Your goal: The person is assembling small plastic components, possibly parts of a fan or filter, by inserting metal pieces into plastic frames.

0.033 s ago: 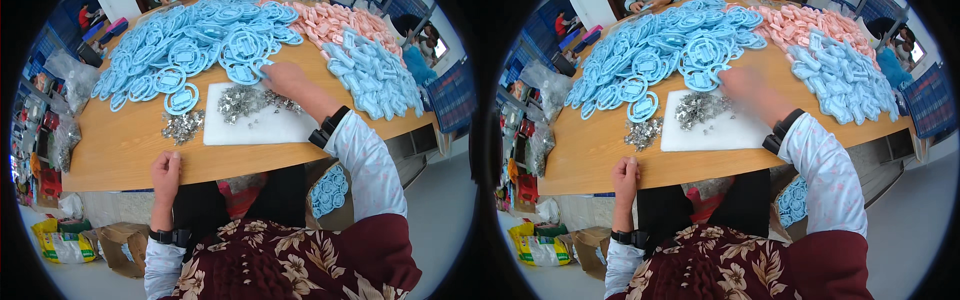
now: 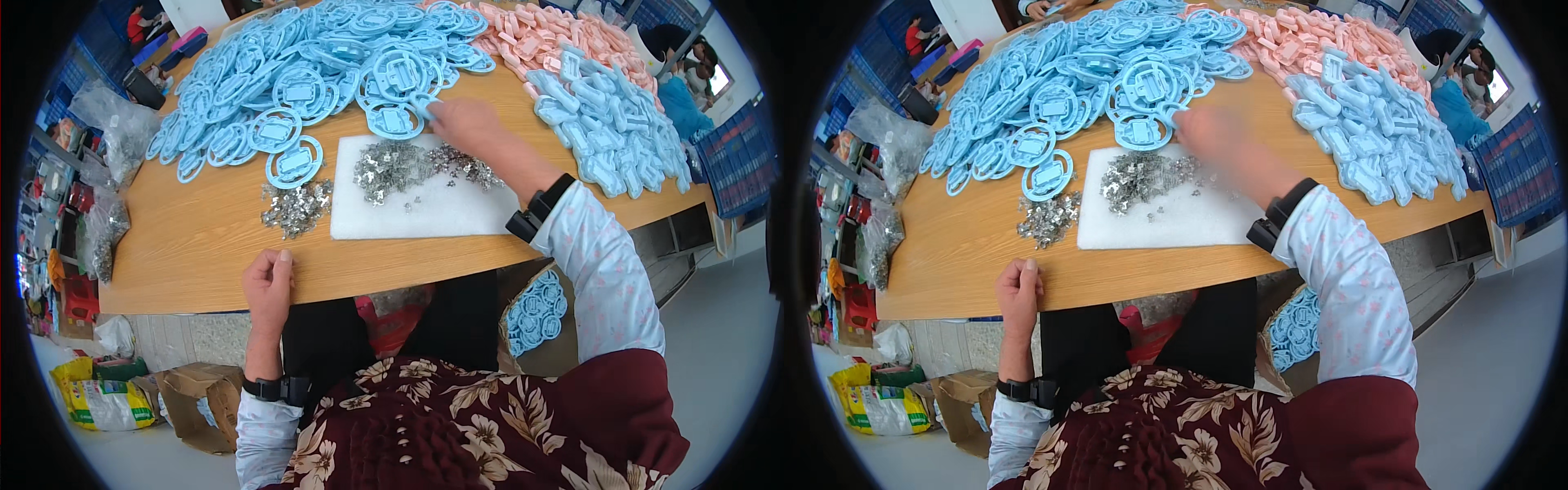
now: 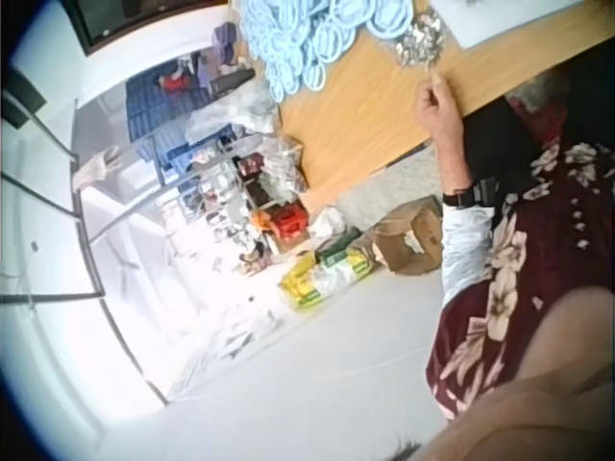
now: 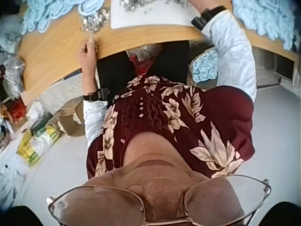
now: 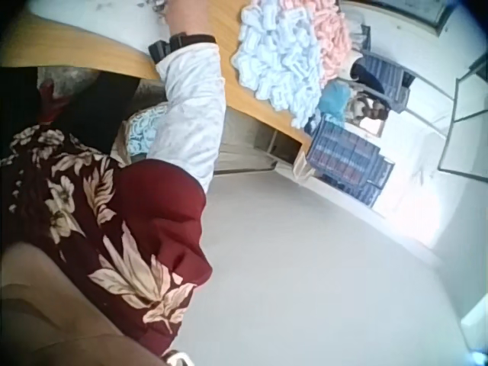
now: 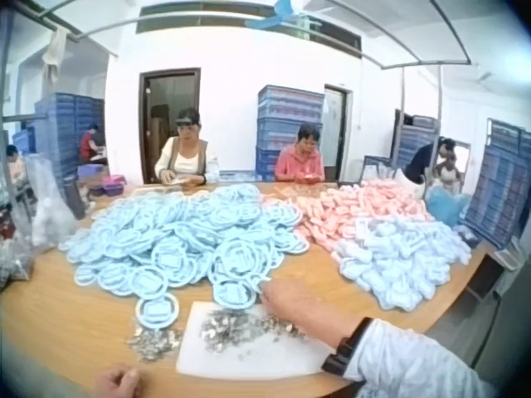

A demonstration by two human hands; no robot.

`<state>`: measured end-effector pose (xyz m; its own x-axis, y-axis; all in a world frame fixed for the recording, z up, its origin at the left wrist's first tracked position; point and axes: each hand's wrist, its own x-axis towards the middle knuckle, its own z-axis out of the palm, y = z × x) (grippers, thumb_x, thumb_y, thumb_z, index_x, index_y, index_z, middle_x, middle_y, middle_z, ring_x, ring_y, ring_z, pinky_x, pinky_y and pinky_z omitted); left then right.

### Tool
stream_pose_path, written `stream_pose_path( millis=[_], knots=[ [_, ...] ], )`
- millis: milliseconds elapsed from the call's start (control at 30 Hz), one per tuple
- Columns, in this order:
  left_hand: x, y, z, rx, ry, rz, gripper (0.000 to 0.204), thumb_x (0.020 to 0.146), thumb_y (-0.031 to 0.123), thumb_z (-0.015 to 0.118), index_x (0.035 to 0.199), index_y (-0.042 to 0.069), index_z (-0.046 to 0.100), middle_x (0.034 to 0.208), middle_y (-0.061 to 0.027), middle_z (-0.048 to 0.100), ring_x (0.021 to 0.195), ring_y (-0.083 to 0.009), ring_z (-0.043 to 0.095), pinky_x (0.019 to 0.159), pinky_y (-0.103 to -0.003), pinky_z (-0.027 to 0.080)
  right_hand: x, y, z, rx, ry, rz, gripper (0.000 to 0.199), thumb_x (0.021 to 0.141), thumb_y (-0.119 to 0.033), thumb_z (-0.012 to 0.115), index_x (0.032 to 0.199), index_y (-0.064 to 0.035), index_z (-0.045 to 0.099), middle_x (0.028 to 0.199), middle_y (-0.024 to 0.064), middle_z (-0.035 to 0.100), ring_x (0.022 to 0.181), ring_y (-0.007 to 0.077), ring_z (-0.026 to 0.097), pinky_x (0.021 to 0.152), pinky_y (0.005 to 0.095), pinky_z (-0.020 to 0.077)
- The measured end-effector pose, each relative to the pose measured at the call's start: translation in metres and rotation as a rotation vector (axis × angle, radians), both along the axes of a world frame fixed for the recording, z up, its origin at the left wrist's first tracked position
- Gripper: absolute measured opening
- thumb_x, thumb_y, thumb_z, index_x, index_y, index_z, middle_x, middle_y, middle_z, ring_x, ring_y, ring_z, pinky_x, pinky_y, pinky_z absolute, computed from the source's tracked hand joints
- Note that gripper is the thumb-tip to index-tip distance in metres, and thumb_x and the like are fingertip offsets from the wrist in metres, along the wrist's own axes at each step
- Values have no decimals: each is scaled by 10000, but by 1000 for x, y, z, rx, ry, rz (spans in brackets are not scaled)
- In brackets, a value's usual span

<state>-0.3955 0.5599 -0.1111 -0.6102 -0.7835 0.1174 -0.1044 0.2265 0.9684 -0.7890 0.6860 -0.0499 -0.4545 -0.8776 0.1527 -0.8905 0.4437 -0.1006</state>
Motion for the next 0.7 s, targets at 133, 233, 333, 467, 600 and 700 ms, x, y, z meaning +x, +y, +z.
stream_pose_path(
  millis=[133, 233, 333, 467, 600, 700],
  knots=[
    [11, -2, 2, -15, 41, 39, 241, 990, 157, 586, 771, 55, 578, 633, 48, 515, 564, -27, 444, 517, -203, 347, -53, 9, 25, -287, 140, -27, 308, 917, -369, 590, 917, -65, 637, 812, 138, 682, 751, 354, 656, 681, 472, 510],
    [12, -6, -13, 62, 26, 103, 255, 995, 210, 584, 792, 57, 576, 638, 44, 512, 577, -32, 452, 520, -207, 350, -45, 54, 57, -450, -300, -51, 350, 952, -371, 583, 905, -33, 660, 770, 75, 695, 675, 193, 679, 649, 355, 532],
    [20, -14, -23, 145, 22, 173, 311, 1000, 319, 568, 828, 60, 573, 682, 5, 526, 599, -59, 471, 522, -210, 349, 31, 100, 67, -627, -965, 124, 283, 984, -259, 565, 1004, 6, 662, 845, 60, 688, 727, 143, 673, 703, 292, 555],
    [7, 16, 20, 246, 163, -436, 437, 998, 434, 503, 1057, 13, 605, 936, -73, 622, 838, -143, 588, 691, -262, 459, 142, 147, 19, -496, -1069, 310, 243, 979, -260, 582, 957, -27, 645, 684, 75, 616, 590, 187, 578, 638, 302, 483],
    [-33, 90, 58, 270, -303, -638, 571, 926, 395, 651, 1297, -25, 536, 1151, -90, 632, 1050, -160, 587, 911, -309, 460, 194, 172, -28, -501, -1297, 225, 212, 970, -230, 567, 995, -34, 643, 754, 125, 623, 644, 237, 595, 637, 332, 484],
    [-38, 103, 49, 308, -336, -699, 521, 888, 263, 732, 1283, -20, 543, 1117, -57, 634, 1011, -122, 575, 896, -280, 452, 202, 192, -54, -594, -1392, 132, 274, 985, -250, 561, 1136, -37, 641, 905, 101, 707, 764, 157, 675, 690, 297, 525]
  ],
)
